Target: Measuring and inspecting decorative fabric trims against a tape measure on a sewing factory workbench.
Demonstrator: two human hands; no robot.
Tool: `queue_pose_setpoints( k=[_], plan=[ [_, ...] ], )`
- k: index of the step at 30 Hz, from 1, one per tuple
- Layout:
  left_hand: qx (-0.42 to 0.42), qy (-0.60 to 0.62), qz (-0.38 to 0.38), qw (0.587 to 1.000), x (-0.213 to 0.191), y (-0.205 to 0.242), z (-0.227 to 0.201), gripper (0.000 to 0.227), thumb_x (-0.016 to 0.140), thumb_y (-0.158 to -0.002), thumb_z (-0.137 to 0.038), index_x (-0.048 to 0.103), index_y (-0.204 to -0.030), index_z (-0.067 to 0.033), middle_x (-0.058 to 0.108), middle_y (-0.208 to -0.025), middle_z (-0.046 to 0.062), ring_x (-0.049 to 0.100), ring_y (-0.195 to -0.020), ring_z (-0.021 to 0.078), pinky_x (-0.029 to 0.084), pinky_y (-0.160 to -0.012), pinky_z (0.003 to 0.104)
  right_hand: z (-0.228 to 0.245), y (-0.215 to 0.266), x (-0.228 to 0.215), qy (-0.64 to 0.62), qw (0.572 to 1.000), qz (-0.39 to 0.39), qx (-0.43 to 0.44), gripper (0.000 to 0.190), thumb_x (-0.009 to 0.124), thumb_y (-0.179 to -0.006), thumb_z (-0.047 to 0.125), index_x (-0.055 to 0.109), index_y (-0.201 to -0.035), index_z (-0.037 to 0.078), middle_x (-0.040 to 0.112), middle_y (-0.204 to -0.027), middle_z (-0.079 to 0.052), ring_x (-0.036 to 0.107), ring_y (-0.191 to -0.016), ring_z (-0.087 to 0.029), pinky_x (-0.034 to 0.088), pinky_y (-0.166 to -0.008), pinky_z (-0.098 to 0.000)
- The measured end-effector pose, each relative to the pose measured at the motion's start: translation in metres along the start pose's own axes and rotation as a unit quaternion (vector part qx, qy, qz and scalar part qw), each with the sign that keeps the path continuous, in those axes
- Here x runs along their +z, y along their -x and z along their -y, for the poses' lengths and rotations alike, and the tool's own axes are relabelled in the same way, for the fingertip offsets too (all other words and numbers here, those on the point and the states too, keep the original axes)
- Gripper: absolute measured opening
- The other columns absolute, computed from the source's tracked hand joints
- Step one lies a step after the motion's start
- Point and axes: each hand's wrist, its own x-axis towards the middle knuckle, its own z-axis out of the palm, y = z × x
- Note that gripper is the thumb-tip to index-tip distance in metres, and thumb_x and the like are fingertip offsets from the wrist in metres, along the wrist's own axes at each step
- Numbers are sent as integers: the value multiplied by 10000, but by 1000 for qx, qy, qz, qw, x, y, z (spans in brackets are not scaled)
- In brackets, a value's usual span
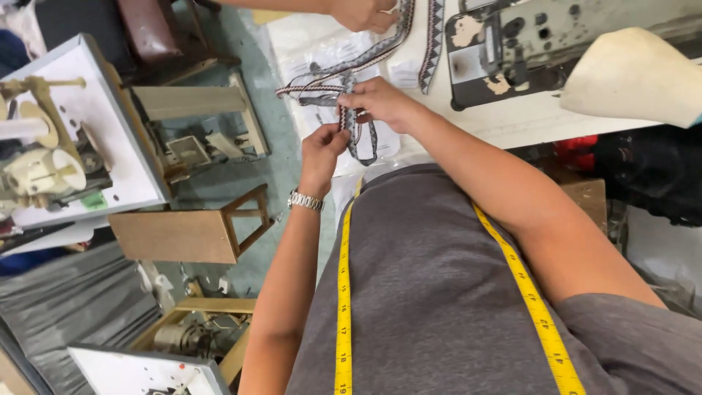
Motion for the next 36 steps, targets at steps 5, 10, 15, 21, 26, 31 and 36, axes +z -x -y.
queue_pose_setpoints(
  k=[5,10,15,21,26,31,36],
  plan=[
    [-37,12,27,999,-1,16,-55,169,876,-1133,-136,885,-1281,-57,772,-968,-23,657,-888,110,582,-851,324,29,8,1,-64,994,-17,82,269,875,-1169,329,879,-1071,78,939,-1283,-79,836,-1141,-198,751,-959,-338],
    [-19,50,26,998,-6,15,-51,125,850,-1156,-107,885,-1266,-61,766,-957,-37,641,-881,95,572,-816,316,14,-1,2,-67,994,-54,73,397,946,-1116,383,714,-894,150,863,-1201,-42,825,-1259,-166,777,-923,-325],
    [-33,53,10,998,-3,20,-69,197,919,-1127,-315,908,-1190,-129,693,-878,-94,564,-819,74,497,-745,297,26,3,5,-72,994,-56,67,324,932,-1164,374,756,-1021,143,728,-967,-5,757,-834,-154,680,-772,-326],
    [-59,59,-20,996,1,16,-74,213,947,-1103,-328,946,-1150,-120,687,-863,-90,533,-816,83,477,-731,304,36,3,12,-116,990,-58,55,471,947,-1169,367,591,-921,184,613,-854,3,737,-697,-161,659,-678,-322],
    [-68,75,-22,995,2,12,-79,225,947,-1104,-336,958,-1146,-115,661,-838,-92,504,-798,89,446,-717,310,38,2,6,-137,988,-58,43,517,960,-1149,371,552,-886,193,558,-874,17,672,-720,-134,705,-684,-322],
    [-34,84,-17,996,2,5,-73,174,958,-1106,-292,949,-1125,-119,702,-830,-93,491,-760,72,445,-692,292,44,11,-7,-129,990,15,60,400,873,-1208,368,610,-967,189,679,-999,-26,813,-890,-194,707,-777,-370],
    [-44,86,-11,995,4,2,-69,234,950,-1109,-298,960,-1245,-108,759,-921,-88,550,-811,77,479,-710,299,29,10,-20,-111,991,19,72,238,918,-1168,291,820,-1105,84,741,-1055,-45,799,-956,-193,725,-837,-367]
  ],
)
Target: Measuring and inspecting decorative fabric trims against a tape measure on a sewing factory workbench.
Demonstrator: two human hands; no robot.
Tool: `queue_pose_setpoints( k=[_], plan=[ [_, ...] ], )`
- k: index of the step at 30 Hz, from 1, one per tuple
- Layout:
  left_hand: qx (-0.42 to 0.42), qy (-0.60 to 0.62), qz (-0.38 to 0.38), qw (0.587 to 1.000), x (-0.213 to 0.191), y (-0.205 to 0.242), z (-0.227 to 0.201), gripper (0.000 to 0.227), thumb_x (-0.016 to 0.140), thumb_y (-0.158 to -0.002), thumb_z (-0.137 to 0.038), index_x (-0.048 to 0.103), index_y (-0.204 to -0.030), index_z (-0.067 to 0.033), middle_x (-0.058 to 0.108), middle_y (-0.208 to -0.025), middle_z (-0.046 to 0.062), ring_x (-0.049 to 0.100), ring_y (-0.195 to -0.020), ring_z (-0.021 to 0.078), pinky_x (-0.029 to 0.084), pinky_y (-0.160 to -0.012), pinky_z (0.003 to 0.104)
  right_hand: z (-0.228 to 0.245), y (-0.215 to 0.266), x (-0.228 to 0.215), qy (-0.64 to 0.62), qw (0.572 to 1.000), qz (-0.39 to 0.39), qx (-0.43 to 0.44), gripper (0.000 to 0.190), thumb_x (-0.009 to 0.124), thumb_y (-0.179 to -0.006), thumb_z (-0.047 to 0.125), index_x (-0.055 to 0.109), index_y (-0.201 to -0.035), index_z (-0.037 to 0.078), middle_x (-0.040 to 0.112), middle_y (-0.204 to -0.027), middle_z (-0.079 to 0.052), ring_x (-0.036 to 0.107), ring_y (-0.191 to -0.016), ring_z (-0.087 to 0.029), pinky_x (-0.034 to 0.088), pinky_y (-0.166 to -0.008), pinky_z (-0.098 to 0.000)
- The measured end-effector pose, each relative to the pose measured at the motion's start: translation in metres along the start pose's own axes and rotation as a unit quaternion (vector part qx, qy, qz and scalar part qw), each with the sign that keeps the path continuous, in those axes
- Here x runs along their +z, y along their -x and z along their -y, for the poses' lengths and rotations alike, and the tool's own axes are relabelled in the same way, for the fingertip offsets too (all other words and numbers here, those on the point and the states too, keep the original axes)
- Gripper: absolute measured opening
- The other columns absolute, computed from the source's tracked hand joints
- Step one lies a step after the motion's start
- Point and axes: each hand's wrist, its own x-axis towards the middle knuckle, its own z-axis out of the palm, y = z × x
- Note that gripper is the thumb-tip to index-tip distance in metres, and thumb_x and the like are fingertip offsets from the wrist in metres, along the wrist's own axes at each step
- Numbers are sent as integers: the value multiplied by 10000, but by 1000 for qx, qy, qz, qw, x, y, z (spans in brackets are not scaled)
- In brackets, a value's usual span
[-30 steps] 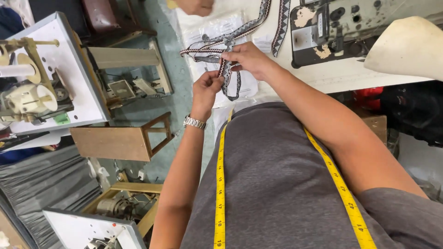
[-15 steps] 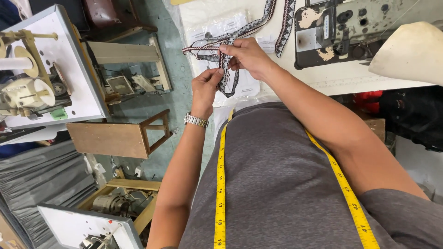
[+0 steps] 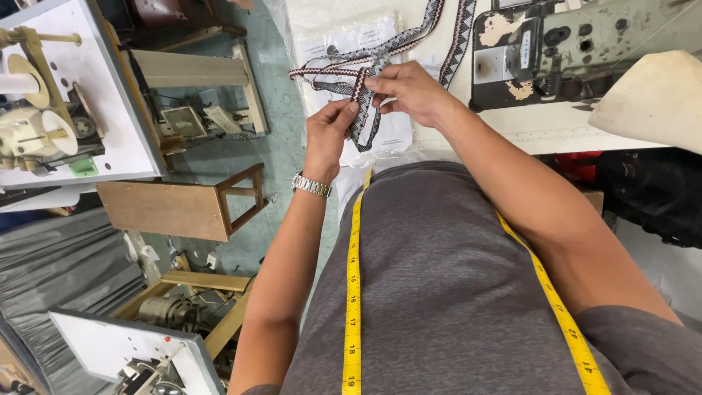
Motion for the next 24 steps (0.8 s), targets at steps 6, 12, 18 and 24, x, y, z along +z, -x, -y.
queue_pose_setpoints(
  k=[6,12,18,24],
  plan=[
    [-18,35,-7,999,7,-6,2,182,928,-1125,-252,944,-1215,-94,722,-874,-76,532,-765,84,437,-678,304,-3,-2,-5,-25,1000,-11,13,217,963,-1129,260,834,-1074,94,765,-980,-49,737,-904,-182,694,-829,-359],
    [-36,31,-4,999,11,-5,-1,218,897,-1149,-257,953,-1252,-74,771,-908,-45,595,-786,106,522,-719,325,-9,-7,-5,-44,999,-6,-9,279,987,-1116,191,713,-1062,209,828,-1022,-17,748,-932,-158,663,-824,-337],
    [-14,19,8,1000,14,0,-5,239,964,-1092,-232,948,-1263,-65,749,-889,-71,589,-816,69,527,-738,287,-10,-7,-2,-26,999,-17,-26,324,996,-1099,249,677,-1043,236,878,-1131,-9,784,-1070,-150,666,-848,-312],
    [9,14,-10,1000,15,-3,2,215,1018,-1049,-151,921,-1223,-69,766,-937,-60,614,-867,79,542,-774,291,-8,-1,1,-41,999,-2,2,265,954,-1130,277,705,-1072,209,830,-1076,4,815,-1026,-155,678,-853,-324]
  ],
)
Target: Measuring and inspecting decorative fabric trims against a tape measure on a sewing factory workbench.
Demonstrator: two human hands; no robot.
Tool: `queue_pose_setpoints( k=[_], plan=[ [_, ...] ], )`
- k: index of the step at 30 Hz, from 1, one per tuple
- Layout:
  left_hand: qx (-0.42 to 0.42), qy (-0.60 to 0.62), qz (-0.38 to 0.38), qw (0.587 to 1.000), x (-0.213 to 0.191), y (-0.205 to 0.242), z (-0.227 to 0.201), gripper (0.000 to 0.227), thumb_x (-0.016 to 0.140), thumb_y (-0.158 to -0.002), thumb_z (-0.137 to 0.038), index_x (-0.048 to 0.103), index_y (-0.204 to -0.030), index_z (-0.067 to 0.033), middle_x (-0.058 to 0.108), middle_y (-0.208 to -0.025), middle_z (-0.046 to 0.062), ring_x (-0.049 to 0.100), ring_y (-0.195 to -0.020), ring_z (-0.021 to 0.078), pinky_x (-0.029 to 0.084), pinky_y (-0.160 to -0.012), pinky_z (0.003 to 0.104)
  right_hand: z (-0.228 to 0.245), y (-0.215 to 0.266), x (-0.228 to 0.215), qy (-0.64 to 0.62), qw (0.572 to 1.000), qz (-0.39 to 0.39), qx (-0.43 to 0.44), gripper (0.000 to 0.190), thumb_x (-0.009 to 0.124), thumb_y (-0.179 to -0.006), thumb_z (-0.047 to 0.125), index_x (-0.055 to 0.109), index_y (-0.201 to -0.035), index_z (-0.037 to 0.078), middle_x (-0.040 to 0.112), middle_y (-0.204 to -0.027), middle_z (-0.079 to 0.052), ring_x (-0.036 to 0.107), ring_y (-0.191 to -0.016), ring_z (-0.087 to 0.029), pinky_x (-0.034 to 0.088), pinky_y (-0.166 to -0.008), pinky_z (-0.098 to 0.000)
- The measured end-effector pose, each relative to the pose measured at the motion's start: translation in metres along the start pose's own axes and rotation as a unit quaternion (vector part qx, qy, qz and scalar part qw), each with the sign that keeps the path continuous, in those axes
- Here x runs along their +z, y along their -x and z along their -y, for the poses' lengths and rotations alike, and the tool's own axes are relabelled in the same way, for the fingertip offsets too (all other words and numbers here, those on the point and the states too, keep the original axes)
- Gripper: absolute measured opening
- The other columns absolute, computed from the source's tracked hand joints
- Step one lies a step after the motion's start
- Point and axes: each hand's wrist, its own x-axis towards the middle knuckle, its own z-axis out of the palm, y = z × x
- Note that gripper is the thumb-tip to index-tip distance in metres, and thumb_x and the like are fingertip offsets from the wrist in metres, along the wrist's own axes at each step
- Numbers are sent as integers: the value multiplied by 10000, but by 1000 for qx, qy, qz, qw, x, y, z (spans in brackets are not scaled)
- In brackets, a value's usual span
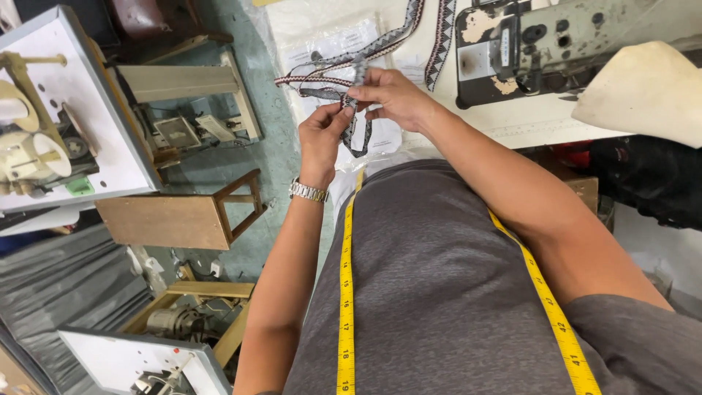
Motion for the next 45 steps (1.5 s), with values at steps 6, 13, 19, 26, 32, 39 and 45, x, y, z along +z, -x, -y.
queue_pose_setpoints(
  k=[6,13,19,26,32,39,45],
  plan=[
    [36,-25,0,999,-1,1,9,214,1019,-1077,-175,954,-1242,-54,787,-886,4,771,-835,72,650,-709,206,-22,-5,0,1,999,35,-34,342,987,-1124,415,791,-1035,149,826,-1021,34,892,-998,-154,748,-819,-373],
    [33,-24,1,999,-4,0,15,185,983,-1123,-231,957,-1204,-66,802,-886,3,796,-813,75,685,-711,225,-16,-11,-1,-6,998,41,-52,246,975,-1134,307,817,-1044,142,810,-993,21,863,-1005,-165,773,-877,-410],
    [42,-38,2,998,-3,-3,15,176,999,-1102,-212,957,-1187,-63,793,-869,-4,783,-797,67,667,-693,213,-15,-5,3,-34,998,27,-51,276,1000,-1098,295,792,-993,147,776,-970,42,842,-985,-154,773,-893,-436],
    [49,-58,-6,997,4,-7,9,209,1026,-1084,-196,973,-1204,-33,775,-856,24,725,-828,83,638,-702,243,-7,-2,-3,-75,996,-4,-47,329,1040,-1053,285,760,-936,159,757,-931,58,826,-970,-142,772,-889,-446],
    [-1,-6,5,1000,7,-16,10,242,1021,-1018,-76,931,-1232,-5,833,-957,4,712,-903,92,654,-886,278,-10,-16,-9,-111,993,-48,4,260,986,-1079,163,730,-1123,160,702,-995,8,707,-983,-186,727,-895,-412],
    [-14,-19,7,1000,9,-13,9,296,1014,-1042,-160,931,-1283,-11,691,-878,-63,592,-865,83,554,-817,283,-12,-16,-12,-123,991,-43,-2,317,981,-1081,173,674,-1008,196,785,-1027,-14,745,-978,-200,701,-869,-414],
    [-9,-18,22,1000,4,-13,17,175,987,-1078,-152,940,-1203,-40,659,-852,-80,524,-827,66,463,-752,273,-15,-19,-14,-129,990,-54,-10,235,976,-1085,164,781,-955,183,865,-1070,-20,790,-991,-202,724,-880,-403]
  ],
)
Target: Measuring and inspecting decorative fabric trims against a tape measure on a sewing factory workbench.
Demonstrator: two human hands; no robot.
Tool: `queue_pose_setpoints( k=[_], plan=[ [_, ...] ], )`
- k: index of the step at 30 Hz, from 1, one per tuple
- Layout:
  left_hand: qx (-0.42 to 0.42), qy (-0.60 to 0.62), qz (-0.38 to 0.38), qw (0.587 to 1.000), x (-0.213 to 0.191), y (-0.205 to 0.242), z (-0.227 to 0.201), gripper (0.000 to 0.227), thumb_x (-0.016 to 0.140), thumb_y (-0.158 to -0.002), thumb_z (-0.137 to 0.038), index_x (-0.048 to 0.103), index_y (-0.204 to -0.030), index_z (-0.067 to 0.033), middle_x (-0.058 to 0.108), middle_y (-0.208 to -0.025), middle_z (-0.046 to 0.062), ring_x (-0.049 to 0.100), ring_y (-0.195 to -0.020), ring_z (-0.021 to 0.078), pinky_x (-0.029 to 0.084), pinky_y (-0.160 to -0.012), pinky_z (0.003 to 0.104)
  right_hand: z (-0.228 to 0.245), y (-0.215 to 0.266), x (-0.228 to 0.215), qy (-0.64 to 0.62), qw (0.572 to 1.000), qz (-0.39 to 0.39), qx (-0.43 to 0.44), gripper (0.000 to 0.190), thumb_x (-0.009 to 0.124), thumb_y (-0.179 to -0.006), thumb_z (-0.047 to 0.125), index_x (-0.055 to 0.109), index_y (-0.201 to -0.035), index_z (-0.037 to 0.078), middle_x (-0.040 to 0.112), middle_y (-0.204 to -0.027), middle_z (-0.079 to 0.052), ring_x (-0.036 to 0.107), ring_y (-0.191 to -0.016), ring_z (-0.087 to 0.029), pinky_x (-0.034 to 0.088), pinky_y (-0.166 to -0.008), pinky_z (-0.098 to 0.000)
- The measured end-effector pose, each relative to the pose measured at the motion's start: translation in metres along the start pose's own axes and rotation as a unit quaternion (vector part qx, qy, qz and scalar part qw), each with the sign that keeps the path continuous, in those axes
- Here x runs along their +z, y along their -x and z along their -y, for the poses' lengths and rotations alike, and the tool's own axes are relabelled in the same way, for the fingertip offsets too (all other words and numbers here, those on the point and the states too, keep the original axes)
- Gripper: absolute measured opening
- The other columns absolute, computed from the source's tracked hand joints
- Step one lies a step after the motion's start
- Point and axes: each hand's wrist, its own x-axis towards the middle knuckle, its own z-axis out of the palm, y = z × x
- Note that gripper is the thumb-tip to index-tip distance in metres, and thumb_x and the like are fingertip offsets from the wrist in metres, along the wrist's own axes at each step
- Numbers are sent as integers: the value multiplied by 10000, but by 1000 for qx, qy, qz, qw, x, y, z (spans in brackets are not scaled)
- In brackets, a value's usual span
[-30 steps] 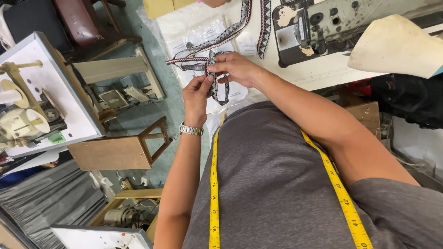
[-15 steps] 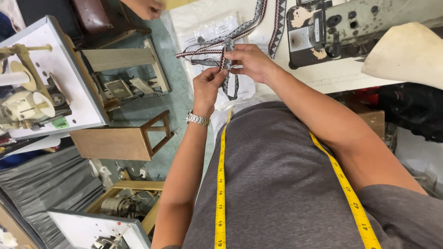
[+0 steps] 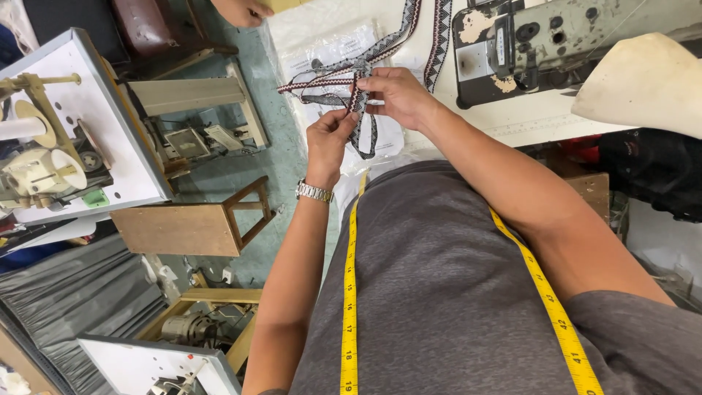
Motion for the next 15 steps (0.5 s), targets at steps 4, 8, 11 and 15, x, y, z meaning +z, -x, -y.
queue_pose_setpoints(
  k=[4,8,11,15],
  plan=[
    [4,-12,20,1000,-4,7,-7,75,933,-1113,-115,913,-1132,-46,692,-862,-59,578,-828,70,510,-778,283,-5,-8,-5,7,999,-29,-21,261,1003,-1066,171,768,-952,161,666,-1101,2,707,-1073,-186,738,-873,-386],
    [5,-1,25,1000,-10,15,-7,109,946,-1103,-118,898,-1156,-36,771,-893,-14,713,-842,112,611,-835,294,-5,-9,-7,10,998,-48,-31,187,999,-1074,148,819,-1029,134,747,-1084,-11,740,-1067,-184,750,-889,-396],
    [2,-11,22,1000,-16,20,-6,106,964,-1102,-139,925,-1141,-49,781,-920,-47,658,-887,73,594,-857,276,-5,-6,-7,34,998,-56,-21,323,1012,-1068,123,732,-910,159,734,-1050,-25,745,-1063,-178,803,-902,-398],
    [6,-58,16,998,-20,30,-8,141,948,-1132,-159,891,-1013,-109,666,-827,-92,539,-802,58,494,-759,285,-4,-6,-8,74,995,-61,-20,286,996,-1085,148,760,-924,129,763,-1120,-42,753,-1091,-190,802,-899,-376]
  ],
)
